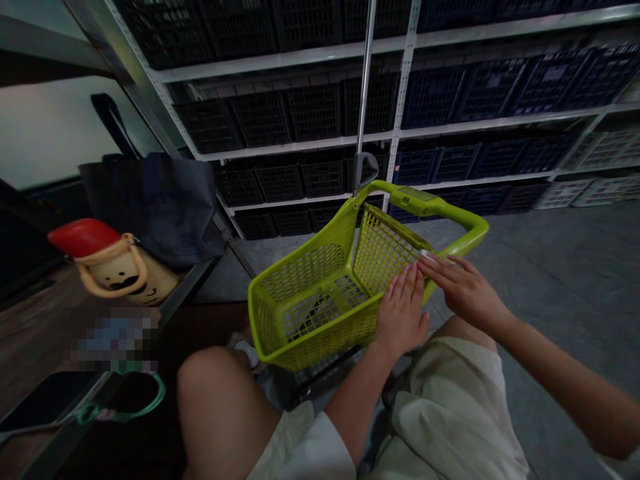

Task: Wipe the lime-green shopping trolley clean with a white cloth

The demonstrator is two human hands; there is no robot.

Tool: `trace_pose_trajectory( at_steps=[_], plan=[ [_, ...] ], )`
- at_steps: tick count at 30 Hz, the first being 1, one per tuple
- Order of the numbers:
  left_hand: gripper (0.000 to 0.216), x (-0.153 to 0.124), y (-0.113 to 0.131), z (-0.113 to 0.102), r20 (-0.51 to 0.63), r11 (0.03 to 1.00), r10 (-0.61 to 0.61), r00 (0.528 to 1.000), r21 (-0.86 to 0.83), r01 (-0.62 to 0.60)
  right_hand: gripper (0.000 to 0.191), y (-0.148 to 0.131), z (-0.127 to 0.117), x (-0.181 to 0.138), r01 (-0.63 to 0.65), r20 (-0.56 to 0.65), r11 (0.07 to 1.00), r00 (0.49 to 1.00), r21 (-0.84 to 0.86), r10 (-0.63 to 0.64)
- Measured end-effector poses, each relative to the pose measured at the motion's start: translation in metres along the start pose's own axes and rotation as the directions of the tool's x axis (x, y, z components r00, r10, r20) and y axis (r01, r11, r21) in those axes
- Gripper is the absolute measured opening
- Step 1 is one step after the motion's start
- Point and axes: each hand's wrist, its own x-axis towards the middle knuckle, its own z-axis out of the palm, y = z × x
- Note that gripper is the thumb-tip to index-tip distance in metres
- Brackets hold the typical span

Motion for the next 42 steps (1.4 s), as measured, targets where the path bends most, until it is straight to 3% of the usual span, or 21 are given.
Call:
trace_pose_trajectory(
  at_steps=[2,5,7,8,11,13,15,17,19,20,22,24,26,30,32,34,36,38,40,42],
  plan=[
    [0.085,0.0,0.0,0.0,0.001,1.0,0.004,1.0,-0.008,-0.004,0.068,0.01,-0.002,-0.001,0.037,0.018,0.999,0.999,0.032,-0.038],
    [0.085,0.0,0.0,-0.001,-0.008,1.0,0.004,1.0,-0.013,-0.004,0.062,0.033,-0.006,0.0,-0.243,-0.095,0.969,0.967,-0.047,0.237],
    [0.086,0.0,0.001,-0.001,-0.016,1.0,-0.003,1.0,-0.016,0.003,0.059,0.029,-0.005,0.001,-0.338,-0.153,0.938,0.934,-0.079,0.324],
    [0.086,0.0,0.001,-0.001,-0.016,1.0,-0.004,1.0,-0.016,0.004,0.059,0.022,-0.002,0.002,-0.298,-0.144,0.952,0.947,-0.073,0.286],
    [0.086,0.0,0.001,0.0,-0.004,1.0,-0.002,1.0,-0.012,0.002,0.062,0.001,0.003,0.004,-0.004,-0.035,1.0,0.999,0.016,0.005],
    [0.086,0.0,0.0,0.0,0.0,1.0,0.005,1.0,-0.012,-0.005,0.063,0.008,0.001,0.002,0.056,0.004,0.997,0.998,0.044,-0.057],
    [0.086,0.0,0.0,0.0,-0.005,1.0,0.009,1.0,-0.015,-0.009,0.06,0.03,-0.003,0.0,-0.075,-0.03,0.997,0.997,0.001,0.075],
    [0.086,-0.001,0.001,0.0,-0.013,1.0,0.001,1.0,-0.021,-0.002,0.061,0.045,-0.007,-0.003,-0.301,-0.096,0.952,0.951,-0.054,0.295],
    [0.086,0.0,0.002,0.001,-0.016,1.0,-0.006,1.0,-0.029,0.005,0.065,0.04,-0.007,-0.003,-0.387,-0.149,0.918,0.916,-0.09,0.371],
    [0.086,0.0,0.002,0.001,-0.018,0.999,-0.008,1.0,-0.033,0.007,0.066,0.03,-0.006,-0.003,-0.343,-0.143,0.935,0.933,-0.093,0.329],
    [0.085,0.0,0.002,0.001,-0.024,0.999,-0.011,1.0,-0.043,0.01,0.067,0.009,-0.003,-0.003,-0.138,-0.07,0.99,0.988,-0.042,0.135],
    [0.084,0.001,0.001,0.0,-0.031,0.998,-0.004,1.0,-0.058,0.002,0.067,0.002,-0.002,-0.002,0.02,0.002,0.999,1.0,0.047,-0.02],
    [0.084,0.001,0.0,0.0,-0.03,0.998,0.003,1.0,-0.065,-0.005,0.064,0.014,-0.003,-0.002,-0.025,0.003,0.998,1.0,0.057,0.025],
    [0.085,0.001,0.001,0.001,-0.014,0.999,-0.007,1.0,-0.038,0.006,0.054,0.033,-0.004,-0.001,-0.352,-0.151,0.932,0.929,-0.083,0.338],
    [0.084,0.0,0.001,0.002,-0.015,0.999,-0.008,1.0,-0.039,0.008,0.057,0.017,0.0,0.0,-0.298,-0.143,0.952,0.947,-0.069,0.287],
    [0.082,0.0,0.001,0.002,-0.023,0.998,-0.005,1.0,-0.055,0.004,0.064,-0.001,0.003,0.0,-0.099,-0.059,0.995,0.993,0.014,0.1],
    [0.082,-0.001,0.0,0.001,-0.027,0.998,0.003,1.0,-0.065,-0.005,0.068,-0.003,0.003,0.0,-0.007,-0.011,0.998,1.0,0.07,0.007],
    [0.084,-0.001,0.0,0.001,-0.024,0.998,0.007,1.0,-0.059,-0.009,0.064,0.013,0.0,-0.001,-0.116,-0.027,0.993,0.993,0.037,0.117],
    [0.086,0.0,0.001,0.001,-0.018,0.999,0.003,1.0,-0.043,-0.004,0.057,0.029,-0.003,-0.001,-0.335,-0.09,0.941,0.939,-0.037,0.331],
    [0.085,0.0,0.001,0.001,-0.016,1.0,-0.005,1.0,-0.028,0.004,0.053,0.029,-0.003,0.0,-0.448,-0.145,0.89,0.889,-0.08,0.434]
  ],
)
